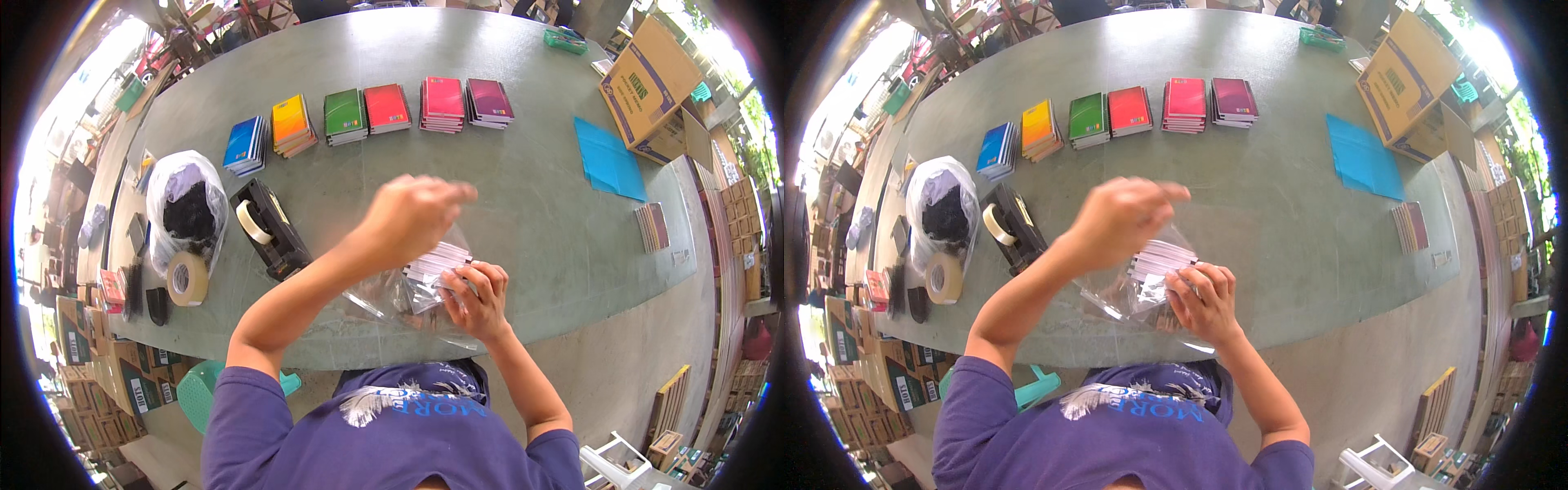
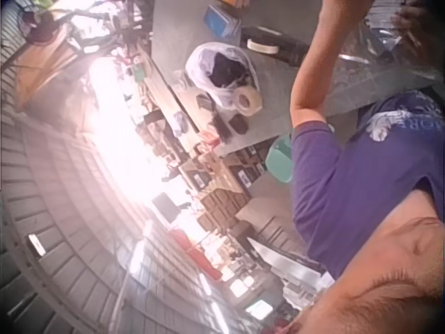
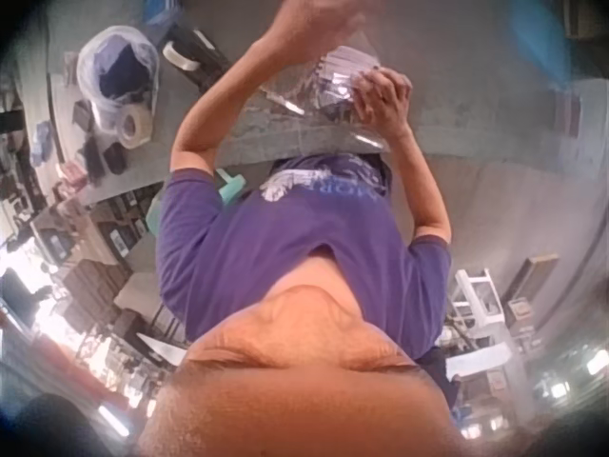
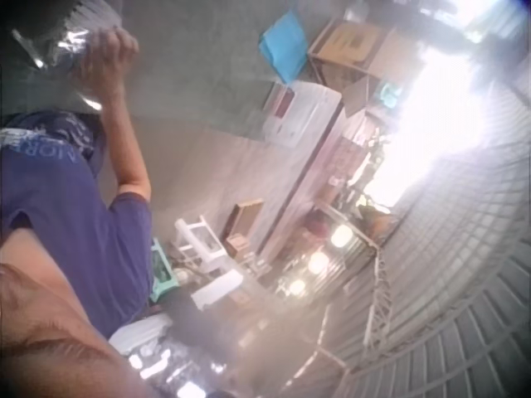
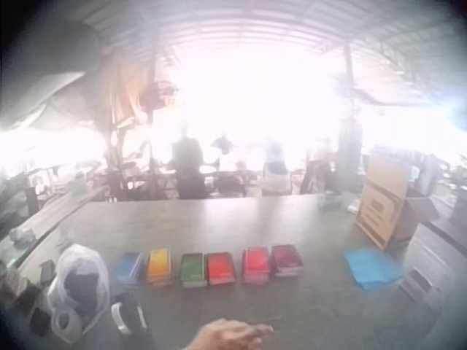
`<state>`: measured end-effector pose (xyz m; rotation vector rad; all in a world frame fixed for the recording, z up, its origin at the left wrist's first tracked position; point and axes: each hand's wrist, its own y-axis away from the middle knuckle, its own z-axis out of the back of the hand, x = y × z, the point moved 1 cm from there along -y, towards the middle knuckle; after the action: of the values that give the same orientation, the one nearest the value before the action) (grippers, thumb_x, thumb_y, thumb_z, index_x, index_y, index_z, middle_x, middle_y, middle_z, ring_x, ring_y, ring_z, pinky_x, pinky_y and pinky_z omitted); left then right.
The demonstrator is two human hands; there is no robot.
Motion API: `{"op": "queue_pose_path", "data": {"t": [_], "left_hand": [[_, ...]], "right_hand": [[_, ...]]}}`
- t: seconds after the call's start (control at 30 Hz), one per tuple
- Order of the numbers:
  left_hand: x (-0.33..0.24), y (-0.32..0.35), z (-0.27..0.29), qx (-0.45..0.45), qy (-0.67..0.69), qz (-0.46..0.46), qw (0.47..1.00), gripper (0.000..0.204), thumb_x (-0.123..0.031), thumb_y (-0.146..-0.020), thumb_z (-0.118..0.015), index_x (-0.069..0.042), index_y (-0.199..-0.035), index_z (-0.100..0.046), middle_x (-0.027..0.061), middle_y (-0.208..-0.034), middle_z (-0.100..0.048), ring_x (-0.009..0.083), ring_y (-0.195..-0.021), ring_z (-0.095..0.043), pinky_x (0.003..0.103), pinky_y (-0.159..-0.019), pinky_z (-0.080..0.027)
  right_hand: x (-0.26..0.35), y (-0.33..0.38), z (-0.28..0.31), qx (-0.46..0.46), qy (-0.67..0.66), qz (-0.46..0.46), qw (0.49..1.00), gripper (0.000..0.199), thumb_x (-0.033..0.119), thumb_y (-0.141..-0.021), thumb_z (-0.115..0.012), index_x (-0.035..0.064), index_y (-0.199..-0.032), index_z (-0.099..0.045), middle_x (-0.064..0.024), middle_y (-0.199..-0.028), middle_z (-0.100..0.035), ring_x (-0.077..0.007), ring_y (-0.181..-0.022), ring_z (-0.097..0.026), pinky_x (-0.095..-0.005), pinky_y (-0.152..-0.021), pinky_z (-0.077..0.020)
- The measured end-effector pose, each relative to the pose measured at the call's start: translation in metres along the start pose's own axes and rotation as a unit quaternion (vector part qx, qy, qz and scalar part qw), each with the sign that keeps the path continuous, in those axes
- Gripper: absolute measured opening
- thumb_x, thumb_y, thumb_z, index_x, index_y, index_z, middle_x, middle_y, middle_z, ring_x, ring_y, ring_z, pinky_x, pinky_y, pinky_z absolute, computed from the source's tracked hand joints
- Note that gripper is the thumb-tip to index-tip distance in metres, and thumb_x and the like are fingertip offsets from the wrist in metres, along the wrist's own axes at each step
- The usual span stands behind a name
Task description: The person repeatedly picks up stacks of colorful notebooks, places them into clear plastic bags, and seals the bags with tape. The wrapped bundles are set aside on the table.
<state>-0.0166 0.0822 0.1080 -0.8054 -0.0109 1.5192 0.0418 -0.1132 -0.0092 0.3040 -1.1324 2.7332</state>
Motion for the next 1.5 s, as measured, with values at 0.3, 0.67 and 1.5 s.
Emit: {"op": "queue_pose_path", "data": {"t": [0.3,0.67,1.5], "left_hand": [[0.041,0.115,-0.023,0.037,0.076,0.011,0.996,0.043,0.001,-0.061,-0.077,-0.011,-0.101,-0.067,0.0046,-0.097,-0.059,0.0227,-0.089,-0.055,0.034,-0.077,-0.048],[0.03,0.084,-0.05,0.042,0.091,-0.071,0.992,0.032,-0.012,-0.066,-0.078,-0.008,-0.094,-0.064,0.0055,-0.094,-0.056,0.023,-0.086,-0.054,0.034,-0.071,-0.047],[0.005,0.115,-0.051,0.016,-0.119,-0.135,0.984,0.036,-0.014,-0.074,-0.061,-0.008,-0.109,-0.064,0.0065,-0.114,-0.06,0.0237,-0.104,-0.055,0.04,-0.089,-0.044]], "right_hand": [[0.004,-0.009,0.005,0.023,-0.032,-0.002,0.999,0.024,0.022,-0.077,-0.068,0.0147,-0.099,-0.063,0.0008,-0.1,-0.055,-0.0192,-0.096,-0.052,-0.0372,-0.086,-0.0371],[0.005,-0.022,0.012,0.092,-0.071,-0.067,0.991,0.025,0.026,-0.071,-0.074,0.0107,-0.09,-0.066,-0.004,-0.089,-0.056,-0.0232,-0.088,-0.051,-0.0348,-0.081,-0.0379],[0.004,-0.032,0.026,0.16,-0.146,-0.101,0.971,0.032,0.016,-0.091,-0.052,0.0013,-0.119,-0.057,-0.0144,-0.134,-0.047,-0.0286,-0.131,-0.038,-0.0433,-0.108,-0.027]]}}
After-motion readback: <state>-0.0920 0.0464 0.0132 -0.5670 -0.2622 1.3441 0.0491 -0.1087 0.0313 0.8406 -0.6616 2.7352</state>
